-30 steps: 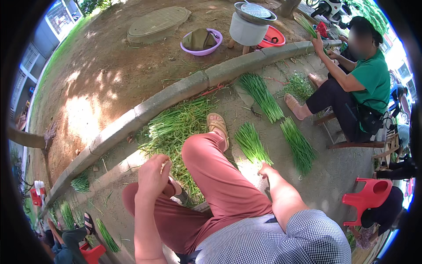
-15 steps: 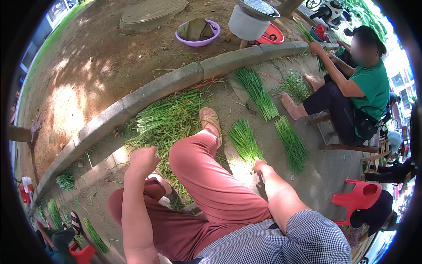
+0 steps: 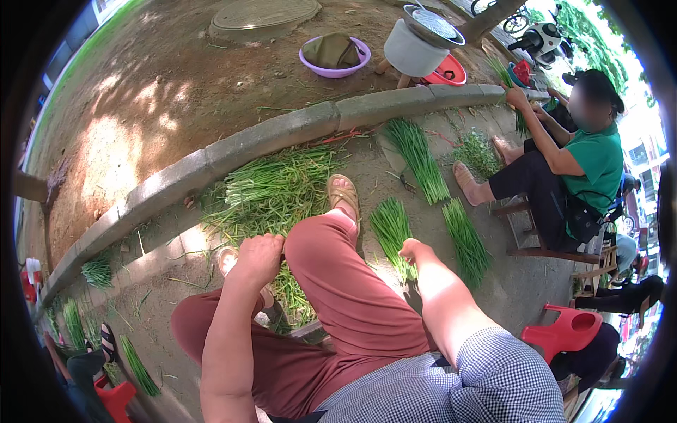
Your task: The person picks up and organizes bundles of green chive stalks by hand while sitting outdoors.
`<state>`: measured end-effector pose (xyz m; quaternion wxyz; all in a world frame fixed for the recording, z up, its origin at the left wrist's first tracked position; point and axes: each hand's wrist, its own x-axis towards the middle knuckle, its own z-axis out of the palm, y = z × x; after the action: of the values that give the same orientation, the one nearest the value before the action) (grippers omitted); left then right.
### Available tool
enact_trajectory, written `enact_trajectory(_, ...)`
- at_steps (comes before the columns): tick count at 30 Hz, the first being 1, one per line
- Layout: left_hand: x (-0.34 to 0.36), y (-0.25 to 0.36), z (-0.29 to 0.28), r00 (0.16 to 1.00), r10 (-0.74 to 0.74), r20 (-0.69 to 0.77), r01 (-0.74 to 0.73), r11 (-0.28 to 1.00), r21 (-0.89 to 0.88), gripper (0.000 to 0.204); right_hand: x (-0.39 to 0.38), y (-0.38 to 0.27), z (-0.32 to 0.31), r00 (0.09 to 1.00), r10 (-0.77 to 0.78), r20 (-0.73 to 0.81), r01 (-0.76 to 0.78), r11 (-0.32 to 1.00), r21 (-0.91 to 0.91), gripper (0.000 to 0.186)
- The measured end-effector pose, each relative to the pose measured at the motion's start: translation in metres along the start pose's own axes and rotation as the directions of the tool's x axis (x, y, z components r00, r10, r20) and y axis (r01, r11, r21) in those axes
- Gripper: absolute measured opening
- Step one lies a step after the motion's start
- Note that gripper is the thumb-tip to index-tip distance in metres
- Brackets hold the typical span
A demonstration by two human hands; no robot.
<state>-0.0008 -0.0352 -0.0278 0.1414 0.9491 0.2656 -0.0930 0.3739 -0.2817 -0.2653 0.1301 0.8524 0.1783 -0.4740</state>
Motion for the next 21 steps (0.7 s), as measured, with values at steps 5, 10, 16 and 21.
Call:
enact_trajectory(5,0.004,-0.004,0.006,0.998,0.029,-0.048,-0.031,0.999,-0.034,0.014,-0.011,-0.029,-0.023,1.0,-0.001,0.026,0.006,0.985,-0.17,0.031)
enact_trajectory(10,0.006,-0.001,0.005,0.998,0.051,-0.023,-0.05,0.998,0.03,0.011,-0.074,-0.119,-0.084,0.963,-0.178,-0.201,0.14,0.971,-0.193,0.03)
enact_trajectory(16,0.008,0.016,-0.001,0.994,0.037,0.099,-0.046,0.995,0.094,0.011,-0.106,-0.245,-0.179,0.87,-0.401,-0.286,0.309,0.897,-0.317,0.02)
enact_trajectory(21,0.009,0.028,0.004,0.98,0.098,0.174,-0.094,0.995,-0.031,0.014,-0.092,-0.363,-0.208,0.623,-0.698,-0.353,0.421,0.68,-0.601,0.012)
